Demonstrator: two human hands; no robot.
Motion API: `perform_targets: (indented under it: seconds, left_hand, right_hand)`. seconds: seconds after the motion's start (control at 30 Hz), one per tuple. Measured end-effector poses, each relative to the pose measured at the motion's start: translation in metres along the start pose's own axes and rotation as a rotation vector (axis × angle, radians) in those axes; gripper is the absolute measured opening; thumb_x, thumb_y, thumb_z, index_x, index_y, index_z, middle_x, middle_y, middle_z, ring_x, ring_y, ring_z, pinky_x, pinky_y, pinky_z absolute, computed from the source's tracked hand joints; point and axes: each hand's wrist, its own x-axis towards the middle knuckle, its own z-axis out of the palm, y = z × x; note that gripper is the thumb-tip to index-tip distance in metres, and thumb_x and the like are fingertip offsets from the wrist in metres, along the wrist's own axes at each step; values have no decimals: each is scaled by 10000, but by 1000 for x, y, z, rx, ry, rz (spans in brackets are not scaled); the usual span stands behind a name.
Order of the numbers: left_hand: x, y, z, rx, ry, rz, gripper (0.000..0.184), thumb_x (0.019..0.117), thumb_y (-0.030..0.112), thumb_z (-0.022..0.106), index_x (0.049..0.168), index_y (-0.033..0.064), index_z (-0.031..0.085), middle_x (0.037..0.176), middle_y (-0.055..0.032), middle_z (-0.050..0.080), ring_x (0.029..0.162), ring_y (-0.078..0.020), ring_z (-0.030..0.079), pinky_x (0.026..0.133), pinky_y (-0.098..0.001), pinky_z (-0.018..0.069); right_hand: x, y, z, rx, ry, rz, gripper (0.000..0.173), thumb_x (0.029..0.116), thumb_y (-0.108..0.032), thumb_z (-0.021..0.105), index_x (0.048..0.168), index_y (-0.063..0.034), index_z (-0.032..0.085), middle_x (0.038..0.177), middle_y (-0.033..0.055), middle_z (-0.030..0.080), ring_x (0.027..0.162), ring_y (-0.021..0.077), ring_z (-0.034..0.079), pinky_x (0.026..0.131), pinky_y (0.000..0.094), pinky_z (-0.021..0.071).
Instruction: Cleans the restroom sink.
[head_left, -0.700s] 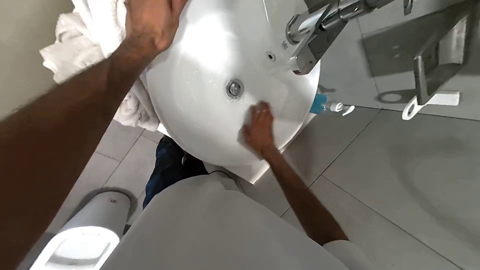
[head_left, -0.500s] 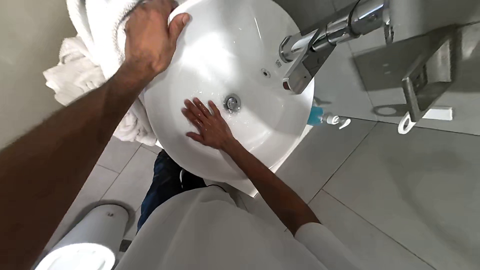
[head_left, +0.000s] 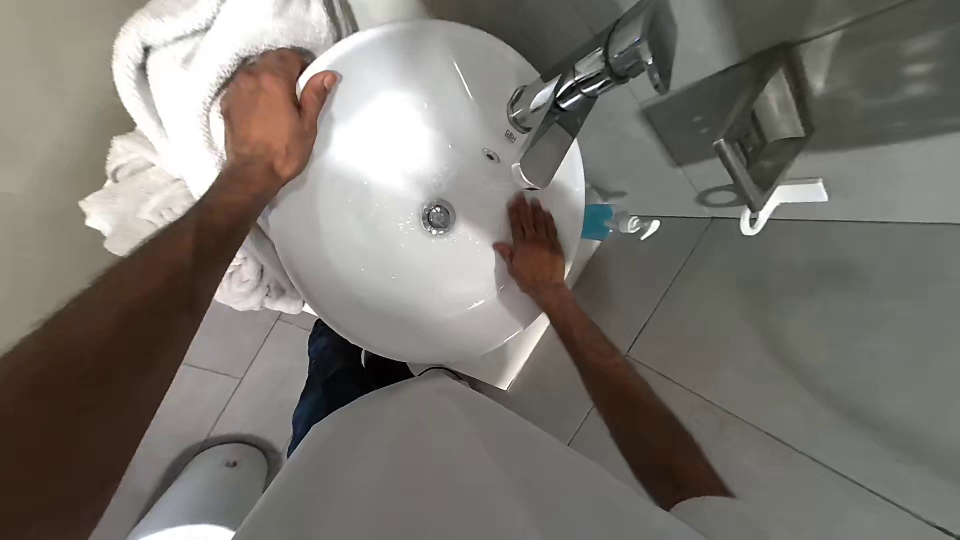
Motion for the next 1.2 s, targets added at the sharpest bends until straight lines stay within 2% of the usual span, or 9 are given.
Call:
perform_targets:
  seconds: [0.17, 0.23, 0.4, 0.5, 0.6, 0.67, 0.8, 0.97, 1.2]
  left_hand:
    - [-11, 6, -1, 12, -28, -46, 666, 1080, 574, 300, 1371, 35, 561, 1331, -303, 591, 1268, -511, 550, 1020, -713, 411]
    - [-6, 8, -5, 37, -4, -60, 671, 1083, 574, 293, 1390, 35, 548, 1341, -305, 586, 1270, -516, 550, 1014, -719, 416]
    - [-7, 9, -2, 52, 26, -27, 657, 1090, 547, 309, 1360, 13, 579, 1335, -275, 610, 1240, -489, 585, 1009, -697, 439]
    - [-6, 7, -1, 62, 28, -27, 659, 1089, 552, 305, 1363, 20, 583, 1320, -271, 623, 1227, -482, 598, 1006, -690, 447]
    - [-4, 3, 1, 56, 36, -19, 657, 1085, 558, 315, 1371, 35, 592, 1331, -249, 627, 1236, -454, 603, 1018, -673, 452]
    - [-5, 2, 1, 40, 56, 7, 640, 1085, 548, 335, 1345, 30, 607, 1312, -243, 636, 1231, -439, 607, 1018, -658, 456]
    - [-12, -8, 0, -7, 180, 178, 551, 1082, 501, 399, 1351, 56, 582, 1371, -232, 569, 1263, -425, 563, 1043, -621, 452]
    - [-10, -8, -7, 58, 363, 334, 501, 1045, 429, 480, 1315, 30, 617, 1477, -264, 484, 1333, -480, 471, 1079, -673, 326]
    - [49, -47, -45, 152, -11, -104, 678, 1002, 513, 588, 1413, -25, 538, 1404, -326, 541, 1304, -511, 520, 1075, -712, 370]
  right_hand:
    - [-80, -127, -30, 280, -520, 311, 675, 1034, -212, 428, 1584, 112, 206, 1644, 360, 171, 1534, 467, 235, 1233, 554, 261]
    - [-67, -143, -65, 517, -589, 260, 454, 1071, -224, 431, 1470, -31, 531, 1483, 237, 531, 1348, 381, 548, 1071, 524, 481]
    - [-22, -103, -147, 669, 560, 116, 119, 940, -164, 700, 933, -139, 817, 993, 18, 784, 907, 179, 731, 811, 408, 582]
    - [11, -71, -206, 489, 1081, 111, 143, 906, -125, 705, 1015, -69, 779, 1106, 109, 759, 989, 238, 710, 834, 411, 546]
    - [27, -66, -214, 465, 808, 187, 568, 1043, -278, 553, 1538, -24, 434, 1623, 174, 382, 1491, 326, 380, 1179, 516, 366]
    - [29, -80, -187, 458, 764, 206, 639, 1045, -366, 537, 1573, -39, 386, 1653, 149, 344, 1548, 310, 285, 1243, 556, 270]
    - [-9, -127, -147, 551, 731, 170, 433, 1057, -296, 511, 1434, -106, 607, 1573, 78, 495, 1527, 252, 350, 1247, 603, 215]
    - [-34, -135, -198, 961, 533, 195, 200, 1010, -205, 639, 1063, -103, 803, 1146, 27, 765, 1114, 124, 705, 979, 317, 579]
    - [-53, -133, -243, 1928, 514, -154, 166, 1007, -267, 649, 995, -145, 762, 1002, 24, 763, 985, 172, 731, 920, 379, 609]
